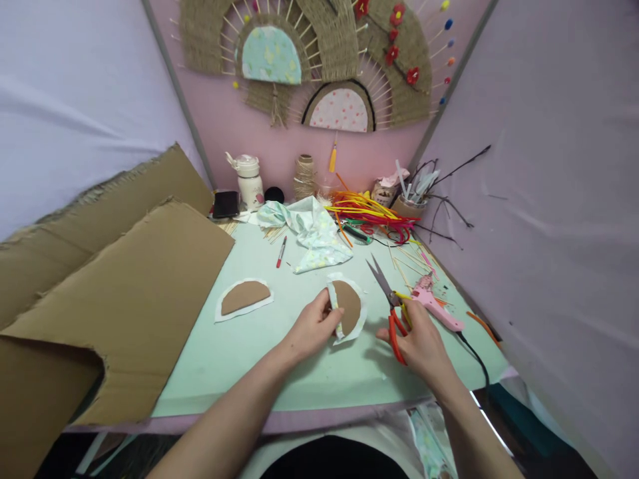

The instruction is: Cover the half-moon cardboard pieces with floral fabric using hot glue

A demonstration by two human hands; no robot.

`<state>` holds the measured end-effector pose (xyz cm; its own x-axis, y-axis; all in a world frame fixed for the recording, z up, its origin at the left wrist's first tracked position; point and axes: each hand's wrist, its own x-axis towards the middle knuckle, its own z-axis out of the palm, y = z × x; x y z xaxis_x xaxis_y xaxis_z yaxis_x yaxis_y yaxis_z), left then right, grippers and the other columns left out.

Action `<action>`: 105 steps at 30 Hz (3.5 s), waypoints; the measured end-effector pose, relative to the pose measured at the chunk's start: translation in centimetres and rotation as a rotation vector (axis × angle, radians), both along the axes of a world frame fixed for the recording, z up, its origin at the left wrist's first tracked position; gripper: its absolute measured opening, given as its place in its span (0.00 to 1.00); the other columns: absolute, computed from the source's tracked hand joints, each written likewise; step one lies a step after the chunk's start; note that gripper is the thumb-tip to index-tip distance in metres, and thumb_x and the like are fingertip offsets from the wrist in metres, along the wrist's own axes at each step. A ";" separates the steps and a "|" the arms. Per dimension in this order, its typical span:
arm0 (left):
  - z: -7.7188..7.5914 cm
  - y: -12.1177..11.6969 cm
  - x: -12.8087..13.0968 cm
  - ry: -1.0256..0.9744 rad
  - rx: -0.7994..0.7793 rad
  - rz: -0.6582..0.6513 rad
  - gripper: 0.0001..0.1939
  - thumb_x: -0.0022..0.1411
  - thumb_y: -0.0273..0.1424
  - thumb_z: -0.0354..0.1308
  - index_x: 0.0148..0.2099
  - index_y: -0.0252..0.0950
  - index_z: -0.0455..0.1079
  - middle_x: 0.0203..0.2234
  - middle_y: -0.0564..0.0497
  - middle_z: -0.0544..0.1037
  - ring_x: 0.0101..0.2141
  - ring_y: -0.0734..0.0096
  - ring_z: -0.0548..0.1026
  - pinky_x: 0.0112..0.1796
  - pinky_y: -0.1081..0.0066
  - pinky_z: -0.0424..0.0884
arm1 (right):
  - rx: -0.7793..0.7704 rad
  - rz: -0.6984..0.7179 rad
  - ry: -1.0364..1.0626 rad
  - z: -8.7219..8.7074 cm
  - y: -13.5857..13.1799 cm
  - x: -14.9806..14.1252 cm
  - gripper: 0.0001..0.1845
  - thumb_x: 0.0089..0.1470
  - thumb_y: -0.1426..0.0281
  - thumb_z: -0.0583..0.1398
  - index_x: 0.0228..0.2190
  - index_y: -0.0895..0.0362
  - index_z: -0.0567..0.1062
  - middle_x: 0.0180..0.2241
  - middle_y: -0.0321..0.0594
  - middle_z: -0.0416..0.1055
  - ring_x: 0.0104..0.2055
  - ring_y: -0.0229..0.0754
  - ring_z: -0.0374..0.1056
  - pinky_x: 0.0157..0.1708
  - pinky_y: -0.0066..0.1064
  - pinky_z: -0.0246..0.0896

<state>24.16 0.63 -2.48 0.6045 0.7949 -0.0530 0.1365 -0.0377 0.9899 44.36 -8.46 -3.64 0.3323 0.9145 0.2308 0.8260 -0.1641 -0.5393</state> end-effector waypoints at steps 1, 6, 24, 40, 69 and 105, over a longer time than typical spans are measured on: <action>0.2 0.0 0.0 0.056 0.072 0.003 0.10 0.61 0.33 0.50 0.43 0.35 0.64 0.29 0.54 0.69 0.29 0.72 0.66 0.31 0.71 0.64 | 0.006 0.044 -0.018 0.3 -0.2 -0.1 0.21 0.48 0.58 0.60 0.41 0.55 0.66 0.34 0.42 0.65 0.35 0.47 0.64 0.31 0.34 0.61; 0.8 -0.3 -0.2 0.212 0.264 -0.028 0.07 0.62 0.31 0.46 0.40 0.36 0.63 0.25 0.57 0.64 0.27 0.73 0.62 0.29 0.71 0.58 | 0.000 0.193 -0.130 1.4 -0.9 -0.4 0.22 0.46 0.60 0.62 0.43 0.56 0.67 0.38 0.44 0.65 0.40 0.49 0.65 0.37 0.36 0.63; 1.1 -0.6 -0.2 0.123 0.329 -0.069 0.21 0.64 0.31 0.45 0.58 0.39 0.62 0.48 0.50 0.74 0.44 0.63 0.71 0.44 0.68 0.64 | 0.051 0.219 -0.200 2.3 -1.9 -0.2 0.17 0.49 0.63 0.62 0.41 0.54 0.70 0.37 0.41 0.70 0.39 0.47 0.68 0.35 0.32 0.63; 1.0 -0.7 -0.2 0.268 0.461 -0.154 0.13 0.62 0.30 0.44 0.45 0.35 0.66 0.35 0.49 0.74 0.33 0.67 0.69 0.36 0.69 0.63 | 0.030 0.226 -0.249 2.3 -2.1 0.2 0.11 0.53 0.63 0.59 0.38 0.54 0.71 0.31 0.39 0.71 0.34 0.45 0.68 0.31 0.31 0.61; 1.1 -1.1 0.0 0.243 0.351 -0.143 0.02 0.61 0.30 0.45 0.36 0.38 0.58 0.25 0.56 0.63 0.26 0.72 0.61 0.28 0.71 0.57 | -0.017 0.114 -0.170 1.0 -2.1 -2.0 0.08 0.53 0.62 0.58 0.32 0.52 0.71 0.29 0.36 0.73 0.24 0.39 0.68 0.24 0.28 0.60; 0.0 -1.2 -0.1 0.597 0.909 0.125 0.26 0.65 0.28 0.43 0.64 0.45 0.55 0.35 0.48 0.68 0.38 0.65 0.68 0.35 0.70 0.67 | 0.355 0.175 0.198 5.9 0.8 -5.5 0.05 0.55 0.65 0.60 0.32 0.54 0.73 0.35 0.41 0.69 0.39 0.43 0.66 0.39 0.35 0.63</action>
<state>24.07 -0.61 -2.47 0.5888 0.7392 0.3270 0.6386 -0.6735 0.3723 38.82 -7.71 2.23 0.2488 0.8366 0.4880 0.7001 0.1929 -0.6875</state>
